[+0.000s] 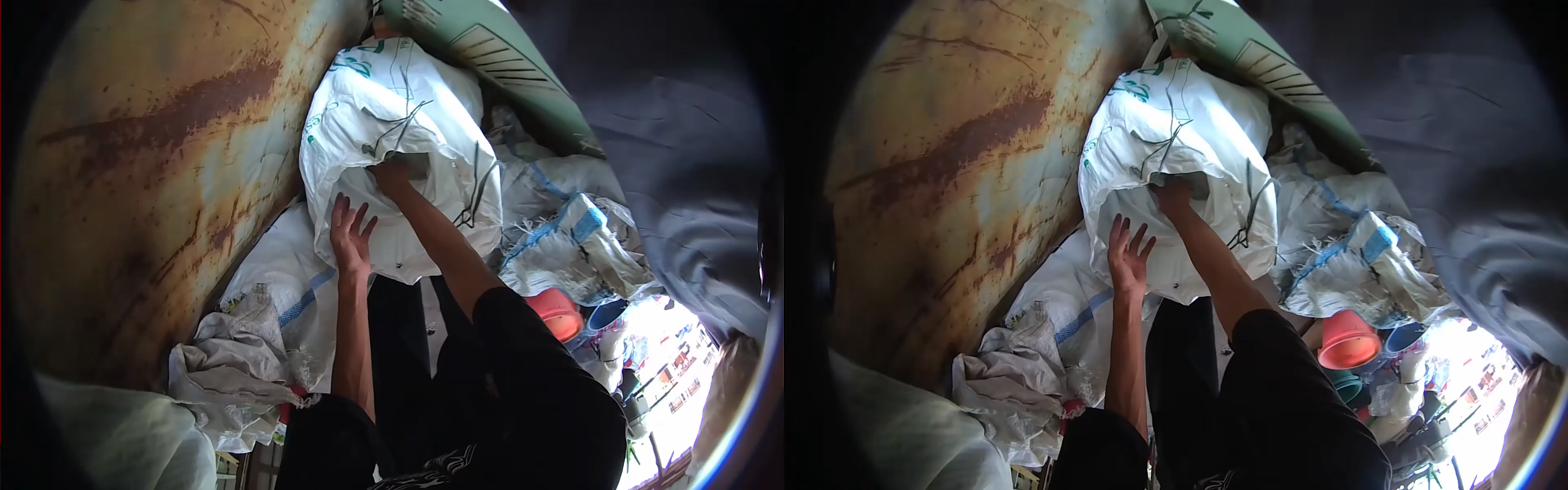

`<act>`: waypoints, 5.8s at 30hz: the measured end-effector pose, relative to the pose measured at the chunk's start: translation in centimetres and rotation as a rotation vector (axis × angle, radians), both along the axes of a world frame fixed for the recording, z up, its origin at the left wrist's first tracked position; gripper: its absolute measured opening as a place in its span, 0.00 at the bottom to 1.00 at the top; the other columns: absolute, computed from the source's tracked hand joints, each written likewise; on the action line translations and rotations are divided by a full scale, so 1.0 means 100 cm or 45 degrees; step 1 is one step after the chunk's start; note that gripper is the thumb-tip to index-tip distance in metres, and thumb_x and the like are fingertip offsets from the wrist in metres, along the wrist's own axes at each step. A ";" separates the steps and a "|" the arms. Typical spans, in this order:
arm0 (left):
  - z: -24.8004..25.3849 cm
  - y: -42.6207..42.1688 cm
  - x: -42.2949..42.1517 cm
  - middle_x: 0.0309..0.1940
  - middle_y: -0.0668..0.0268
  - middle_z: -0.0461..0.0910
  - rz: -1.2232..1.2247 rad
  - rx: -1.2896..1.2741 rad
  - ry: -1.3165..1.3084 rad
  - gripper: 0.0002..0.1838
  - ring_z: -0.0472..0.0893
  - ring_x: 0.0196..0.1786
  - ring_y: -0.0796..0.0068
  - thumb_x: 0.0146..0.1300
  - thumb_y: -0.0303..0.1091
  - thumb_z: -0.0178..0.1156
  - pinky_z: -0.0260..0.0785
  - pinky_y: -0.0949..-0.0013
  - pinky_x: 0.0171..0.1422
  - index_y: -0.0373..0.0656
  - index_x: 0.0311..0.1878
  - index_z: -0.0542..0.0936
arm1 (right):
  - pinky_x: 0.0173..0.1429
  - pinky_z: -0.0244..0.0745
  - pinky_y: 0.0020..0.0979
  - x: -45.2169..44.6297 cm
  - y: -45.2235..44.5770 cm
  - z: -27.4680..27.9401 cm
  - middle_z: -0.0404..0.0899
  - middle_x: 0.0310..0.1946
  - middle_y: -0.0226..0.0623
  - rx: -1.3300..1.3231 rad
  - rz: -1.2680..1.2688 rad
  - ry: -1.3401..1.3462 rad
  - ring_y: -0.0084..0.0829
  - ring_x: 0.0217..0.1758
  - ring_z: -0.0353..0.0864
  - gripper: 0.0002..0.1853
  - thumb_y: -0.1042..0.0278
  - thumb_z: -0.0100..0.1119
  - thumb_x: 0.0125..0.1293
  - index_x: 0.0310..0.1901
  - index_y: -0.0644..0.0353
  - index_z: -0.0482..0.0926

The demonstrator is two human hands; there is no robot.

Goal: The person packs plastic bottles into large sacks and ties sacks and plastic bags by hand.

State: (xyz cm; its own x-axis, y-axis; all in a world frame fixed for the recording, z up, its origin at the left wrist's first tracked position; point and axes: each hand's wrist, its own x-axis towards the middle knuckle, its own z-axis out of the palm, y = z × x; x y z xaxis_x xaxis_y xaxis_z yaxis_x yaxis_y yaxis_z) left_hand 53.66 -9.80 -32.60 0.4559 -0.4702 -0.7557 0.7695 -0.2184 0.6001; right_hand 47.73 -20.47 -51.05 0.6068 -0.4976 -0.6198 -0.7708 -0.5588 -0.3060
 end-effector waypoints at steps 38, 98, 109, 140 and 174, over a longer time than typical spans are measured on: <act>0.339 0.036 -0.089 0.59 0.47 0.69 -1.377 -0.500 -1.893 0.34 0.70 0.59 0.44 0.55 0.41 0.68 0.63 0.50 0.63 0.41 0.64 0.68 | 0.25 0.77 0.31 -0.194 0.069 0.461 0.77 0.40 0.43 1.051 -1.937 -0.853 0.33 0.27 0.82 0.22 0.61 0.61 0.64 0.56 0.57 0.68; 0.399 0.067 -0.492 0.19 0.68 0.75 -2.421 -1.845 -1.004 0.11 0.73 0.21 0.80 0.62 0.38 0.64 0.65 0.74 0.24 0.41 0.31 0.80 | 0.36 0.76 0.41 -0.589 0.258 0.665 0.82 0.28 0.50 -0.969 -1.465 -1.115 0.45 0.36 0.84 0.17 0.61 0.48 0.64 0.40 0.66 0.81; 0.425 0.087 -0.442 0.20 0.74 0.61 -2.454 -0.430 1.885 0.10 0.62 0.22 0.81 0.57 0.41 0.58 0.56 0.72 0.27 0.47 0.35 0.72 | 0.31 0.75 0.42 -0.553 0.261 0.725 0.78 0.23 0.49 -0.689 -0.826 -1.224 0.49 0.26 0.80 0.12 0.60 0.50 0.67 0.39 0.61 0.75; 0.358 0.112 -0.487 0.23 0.63 0.82 -3.122 -0.474 -0.927 0.09 0.79 0.22 0.76 0.47 0.36 0.62 0.70 0.67 0.25 0.39 0.24 0.81 | 0.25 0.73 0.48 -0.566 0.314 0.552 0.78 0.21 0.49 -1.313 -1.224 -0.330 0.53 0.21 0.78 0.12 0.64 0.54 0.53 0.16 0.60 0.71; 0.388 0.061 -0.493 0.30 0.53 0.82 -2.640 -1.571 -2.430 0.12 0.84 0.37 0.48 0.48 0.33 0.60 0.75 0.47 0.45 0.39 0.36 0.79 | 0.26 0.71 0.44 -0.559 0.265 0.506 0.75 0.16 0.42 -0.270 -1.698 -0.868 0.46 0.21 0.78 0.10 0.64 0.59 0.61 0.28 0.61 0.78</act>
